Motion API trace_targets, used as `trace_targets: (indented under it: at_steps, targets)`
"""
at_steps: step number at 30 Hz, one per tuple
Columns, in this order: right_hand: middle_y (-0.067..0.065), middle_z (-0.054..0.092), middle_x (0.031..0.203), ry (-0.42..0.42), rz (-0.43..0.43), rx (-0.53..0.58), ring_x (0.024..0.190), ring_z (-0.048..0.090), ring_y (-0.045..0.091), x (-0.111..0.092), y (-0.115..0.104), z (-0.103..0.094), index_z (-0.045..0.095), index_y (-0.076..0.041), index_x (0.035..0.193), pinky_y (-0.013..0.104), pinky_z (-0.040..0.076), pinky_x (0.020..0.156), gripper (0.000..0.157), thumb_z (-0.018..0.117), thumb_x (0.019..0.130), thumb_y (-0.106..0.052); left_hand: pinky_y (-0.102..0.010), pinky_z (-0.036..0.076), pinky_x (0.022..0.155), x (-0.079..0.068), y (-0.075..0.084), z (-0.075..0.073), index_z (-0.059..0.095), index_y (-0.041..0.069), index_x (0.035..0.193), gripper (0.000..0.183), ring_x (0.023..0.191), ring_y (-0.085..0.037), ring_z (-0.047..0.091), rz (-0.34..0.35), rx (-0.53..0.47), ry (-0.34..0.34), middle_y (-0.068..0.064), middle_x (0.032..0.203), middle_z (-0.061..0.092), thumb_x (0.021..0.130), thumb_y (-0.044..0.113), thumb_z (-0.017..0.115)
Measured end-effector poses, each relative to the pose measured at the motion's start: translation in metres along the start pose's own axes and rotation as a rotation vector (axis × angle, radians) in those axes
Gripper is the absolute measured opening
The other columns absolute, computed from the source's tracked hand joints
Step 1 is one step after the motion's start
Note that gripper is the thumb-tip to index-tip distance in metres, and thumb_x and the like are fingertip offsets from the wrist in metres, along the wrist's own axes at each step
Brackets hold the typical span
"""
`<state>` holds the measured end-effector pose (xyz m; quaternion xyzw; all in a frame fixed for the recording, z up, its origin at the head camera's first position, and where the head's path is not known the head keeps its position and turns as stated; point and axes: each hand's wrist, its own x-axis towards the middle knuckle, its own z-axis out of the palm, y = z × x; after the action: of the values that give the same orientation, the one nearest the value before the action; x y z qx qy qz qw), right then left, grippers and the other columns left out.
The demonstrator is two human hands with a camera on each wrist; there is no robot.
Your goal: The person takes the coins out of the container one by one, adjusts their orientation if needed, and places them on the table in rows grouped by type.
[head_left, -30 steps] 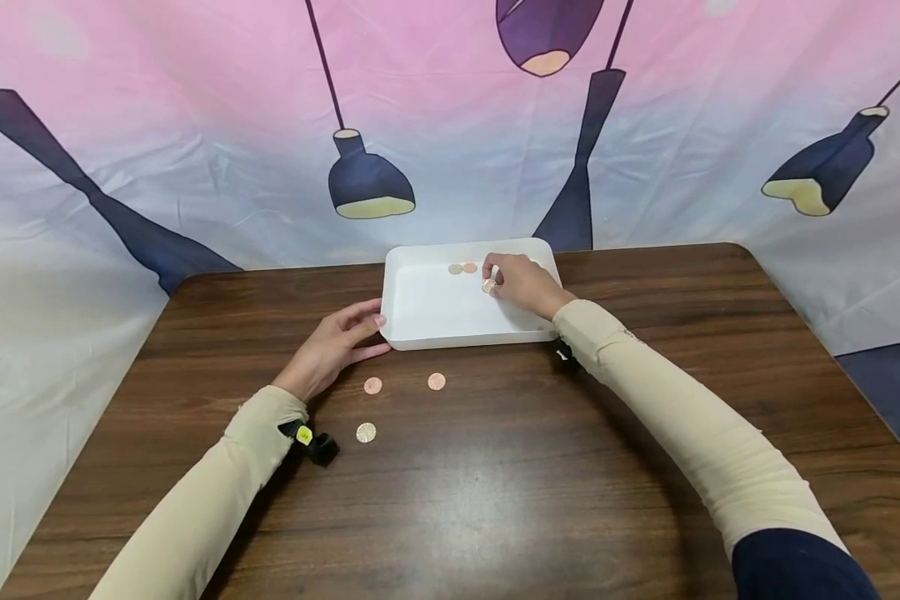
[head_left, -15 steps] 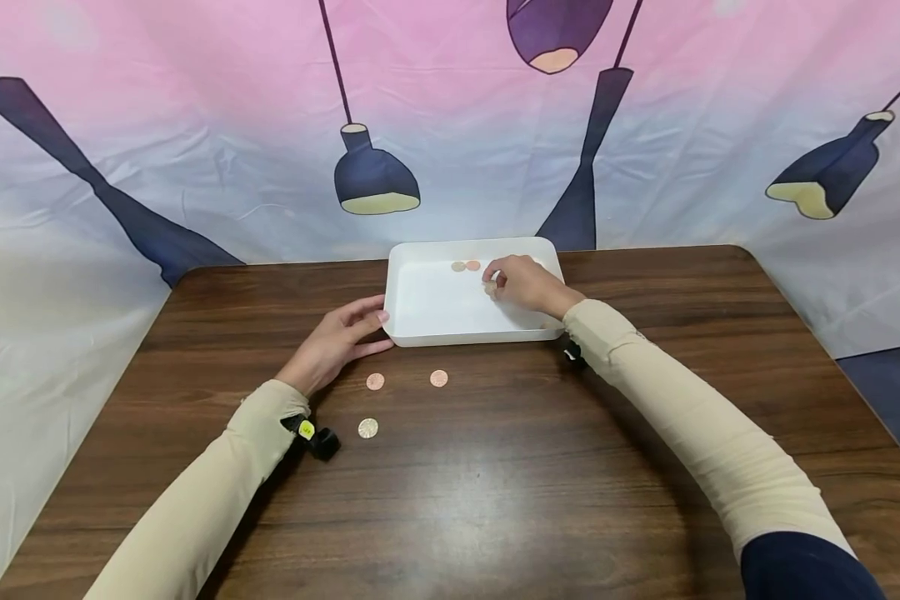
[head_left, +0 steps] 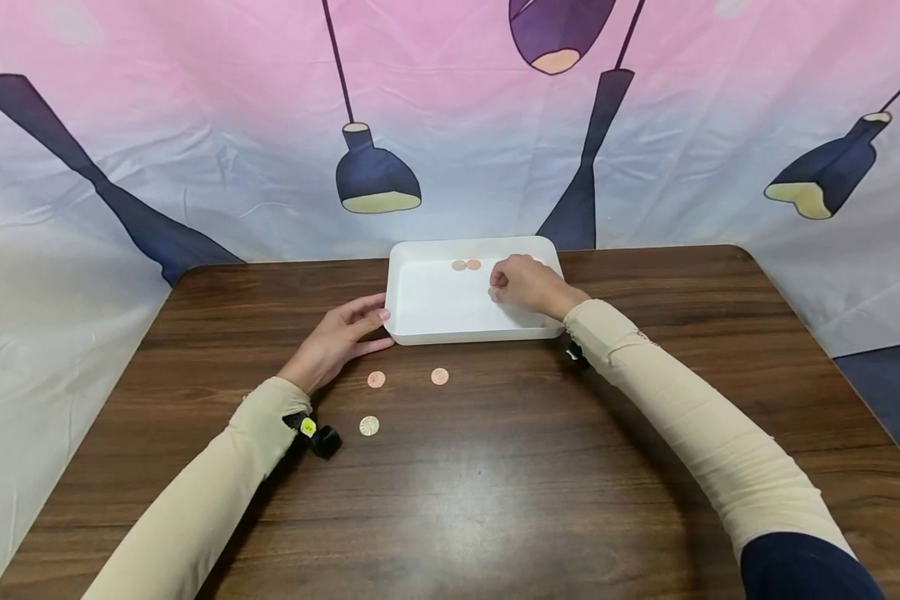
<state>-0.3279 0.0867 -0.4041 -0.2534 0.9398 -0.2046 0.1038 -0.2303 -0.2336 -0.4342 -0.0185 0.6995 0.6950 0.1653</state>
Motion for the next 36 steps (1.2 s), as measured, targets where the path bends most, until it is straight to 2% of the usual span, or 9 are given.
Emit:
trace_targets:
  at_steps: [5, 11, 16, 21, 24, 27, 36]
  targets:
    - [0.014, 0.071, 0.120, 0.019, -0.029, -0.038, 0.111, 0.065, 0.029, -0.008, -0.003, -0.005, 0.073, -0.004, 0.118, 0.048, 0.060, 0.094, 0.022, 0.068, 0.099, -0.014, -0.035, 0.061, 0.105, 0.000, 0.000, 0.000, 0.036, 0.007, 0.165, 0.059, 0.137, -0.028, 0.052, -0.003, 0.004, -0.003, -0.018, 0.151, 0.044, 0.111, 0.021, 0.058]
    - [0.012, 0.071, 0.111, 0.100, -0.100, 0.007, 0.101, 0.064, 0.026, -0.021, -0.013, -0.012, 0.073, -0.003, 0.114, 0.040, 0.058, 0.086, 0.021, 0.068, 0.096, -0.013, -0.035, 0.061, 0.106, 0.000, 0.000, -0.002, 0.036, 0.007, 0.164, 0.060, 0.138, -0.028, 0.052, -0.002, 0.007, -0.002, -0.016, 0.147, 0.046, 0.111, 0.022, 0.058]
    - [0.011, 0.070, 0.100, 0.167, -0.231, 0.056, 0.092, 0.062, 0.025, -0.040, -0.022, -0.007, 0.073, -0.001, 0.108, 0.036, 0.055, 0.081, 0.018, 0.069, 0.093, -0.009, -0.035, 0.061, 0.106, 0.000, 0.001, -0.003, 0.036, 0.007, 0.164, 0.060, 0.139, -0.029, 0.051, -0.003, 0.001, -0.002, -0.017, 0.148, 0.045, 0.111, 0.022, 0.058]
    - [0.008, 0.069, 0.095, 0.192, -0.367, 0.107, 0.081, 0.059, 0.023, -0.065, -0.033, 0.002, 0.073, -0.002, 0.106, 0.031, 0.053, 0.072, 0.016, 0.071, 0.090, -0.004, -0.036, 0.061, 0.106, 0.001, 0.001, -0.001, 0.036, 0.007, 0.164, 0.060, 0.139, -0.029, 0.051, -0.006, -0.006, -0.006, -0.017, 0.149, 0.045, 0.111, 0.022, 0.059]
    - [0.005, 0.067, 0.095, 0.172, -0.424, 0.120, 0.081, 0.060, 0.023, -0.078, -0.042, 0.008, 0.073, -0.005, 0.105, 0.028, 0.052, 0.070, 0.014, 0.072, 0.091, -0.004, -0.035, 0.061, 0.106, 0.001, 0.002, 0.000, 0.036, 0.007, 0.164, 0.060, 0.139, -0.029, 0.051, -0.001, -0.005, -0.005, -0.017, 0.148, 0.045, 0.111, 0.021, 0.059]
    - [0.002, 0.067, 0.097, 0.132, -0.462, 0.132, 0.087, 0.064, 0.024, -0.088, -0.051, 0.013, 0.074, -0.006, 0.106, 0.027, 0.054, 0.073, 0.014, 0.074, 0.093, -0.006, -0.035, 0.061, 0.106, 0.001, 0.002, 0.000, 0.036, 0.006, 0.164, 0.058, 0.138, -0.029, 0.051, 0.001, -0.006, 0.001, -0.017, 0.147, 0.045, 0.111, 0.019, 0.057]
    - [-0.005, 0.064, 0.101, -0.024, -0.472, 0.183, 0.090, 0.061, 0.018, -0.103, -0.066, 0.040, 0.074, -0.013, 0.108, 0.024, 0.054, 0.077, 0.015, 0.081, 0.096, -0.015, -0.036, 0.061, 0.105, 0.002, 0.000, 0.000, 0.036, 0.006, 0.164, 0.058, 0.138, -0.028, 0.052, -0.001, -0.002, 0.000, -0.018, 0.153, 0.043, 0.112, 0.019, 0.056]
